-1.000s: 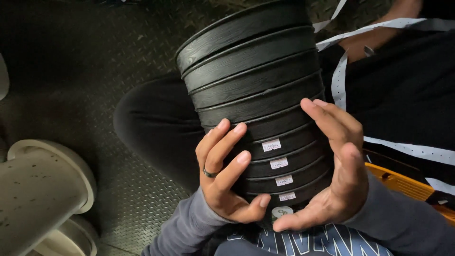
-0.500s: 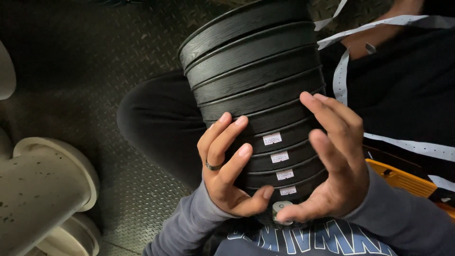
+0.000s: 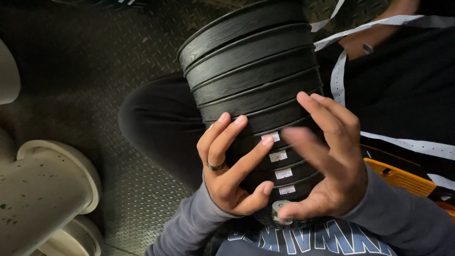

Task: Manually applying small identification labels to a stack of black plastic nursery pots.

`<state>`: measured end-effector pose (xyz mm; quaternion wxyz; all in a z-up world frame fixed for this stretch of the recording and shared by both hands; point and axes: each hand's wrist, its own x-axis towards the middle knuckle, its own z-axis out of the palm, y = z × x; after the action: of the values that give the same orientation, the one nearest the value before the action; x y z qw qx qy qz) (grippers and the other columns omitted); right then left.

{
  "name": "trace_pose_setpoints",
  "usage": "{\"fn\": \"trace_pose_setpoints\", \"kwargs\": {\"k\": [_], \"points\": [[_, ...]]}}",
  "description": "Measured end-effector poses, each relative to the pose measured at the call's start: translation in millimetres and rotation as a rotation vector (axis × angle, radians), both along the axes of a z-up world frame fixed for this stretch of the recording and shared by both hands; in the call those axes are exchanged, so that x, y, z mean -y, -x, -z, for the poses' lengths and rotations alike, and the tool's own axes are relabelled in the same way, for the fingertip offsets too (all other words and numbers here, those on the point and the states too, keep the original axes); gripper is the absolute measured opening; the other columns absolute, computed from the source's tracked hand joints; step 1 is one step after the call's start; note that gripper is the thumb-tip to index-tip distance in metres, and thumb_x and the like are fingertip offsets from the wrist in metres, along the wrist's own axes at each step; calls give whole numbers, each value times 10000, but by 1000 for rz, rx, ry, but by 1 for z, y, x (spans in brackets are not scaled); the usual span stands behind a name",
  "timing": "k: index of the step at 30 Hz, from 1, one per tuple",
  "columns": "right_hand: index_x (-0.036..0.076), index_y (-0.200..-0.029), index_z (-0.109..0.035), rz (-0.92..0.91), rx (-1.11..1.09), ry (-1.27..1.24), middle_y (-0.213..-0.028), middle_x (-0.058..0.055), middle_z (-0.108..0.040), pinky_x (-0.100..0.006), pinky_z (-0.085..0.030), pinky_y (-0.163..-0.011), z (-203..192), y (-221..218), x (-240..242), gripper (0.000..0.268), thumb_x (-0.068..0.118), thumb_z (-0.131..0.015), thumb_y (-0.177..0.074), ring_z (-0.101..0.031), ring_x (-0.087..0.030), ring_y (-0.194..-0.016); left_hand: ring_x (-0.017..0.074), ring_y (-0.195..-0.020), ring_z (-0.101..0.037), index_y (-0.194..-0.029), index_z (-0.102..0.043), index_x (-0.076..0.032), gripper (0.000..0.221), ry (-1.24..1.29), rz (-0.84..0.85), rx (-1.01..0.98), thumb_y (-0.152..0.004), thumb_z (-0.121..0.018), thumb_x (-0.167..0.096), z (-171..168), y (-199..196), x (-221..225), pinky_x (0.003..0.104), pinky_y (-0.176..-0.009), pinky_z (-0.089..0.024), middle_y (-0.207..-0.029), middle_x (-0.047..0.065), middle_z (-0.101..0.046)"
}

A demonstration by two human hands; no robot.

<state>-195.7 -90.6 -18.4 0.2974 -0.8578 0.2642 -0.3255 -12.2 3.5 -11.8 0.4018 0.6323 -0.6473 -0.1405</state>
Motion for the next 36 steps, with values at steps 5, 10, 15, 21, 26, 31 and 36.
{"fn": "trace_pose_setpoints", "kwargs": {"k": [5, 10, 15, 21, 26, 31, 36], "points": [[21, -1341, -578, 0, -59, -49, -1480, -370, -452, -585, -415, -1186, 3, 3, -2, 1006, 850, -427, -792, -460, -475, -1366, 421, -1431, -458, -1540, -289, -157, 609, 98, 14, -29, -1057, -532, -436, 8, 1, -2, 549, -1223, -431, -1447, 274, -520], [61, -1222, -708, -19, -62, -7, -1414, -401, -467, -580, -399, -1145, -3, 1, 2, 901, 777, -289, -869, -462, -507, -1311, 398, -1377, -451, -1233, -695, -65, 488, -4, 1, 13, -1003, -474, -434, -1, 0, -1, 509, -1185, -454, -1394, 223, -521], [49, -1435, -422, -11, 3, -3, -1458, -413, -453, -591, -434, -1187, 6, 4, -3, 935, 797, -392, -874, -465, -497, -1361, 435, -1379, -490, -1416, -406, -85, 541, 61, 1, -20, -1009, -531, -419, 6, 0, -2, 548, -1209, -433, -1416, 308, -495], [7, -1171, -700, -13, -36, -17, -1404, -400, -486, -584, -423, -1133, 0, 1, 2, 922, 786, -329, -844, -479, -509, -1298, 434, -1409, -440, -1425, -477, -132, 484, 52, 38, -51, -1003, -540, -360, 15, -2, -6, 537, -1217, -434, -1484, 315, -390], [-36, -1502, -370, -12, -27, -25, -1529, -399, -423, -589, -421, -1222, 13, 8, -5, 1131, 872, -408, -827, -470, -509, -1422, 468, -1438, -427, -1634, -203, -199, 756, 129, 84, -124, -1018, -618, -340, 15, -4, -6, 578, -1227, -440, -1547, 386, -274], [65, -1189, -737, -5, -28, 15, -1390, -417, -487, -579, -437, -1117, 0, -1, 1, 875, 727, -233, -920, -480, -505, -1280, 558, -1527, -289, -1514, -367, -105, 600, 122, 34, -138, -1021, -606, -348, 24, -1, -14, 696, -1306, -380, -1568, 406, -189], [43, -1410, -507, -10, -32, -7, -1498, -421, -413, -603, -402, -1195, 5, 6, -3, 929, 792, -306, -900, -454, -516, -1383, 484, -1431, -376, -1342, -557, -77, 458, 20, 6, 0, -993, -523, -371, 12, -1, -11, 572, -1244, -393, -1486, 358, -369]]}}
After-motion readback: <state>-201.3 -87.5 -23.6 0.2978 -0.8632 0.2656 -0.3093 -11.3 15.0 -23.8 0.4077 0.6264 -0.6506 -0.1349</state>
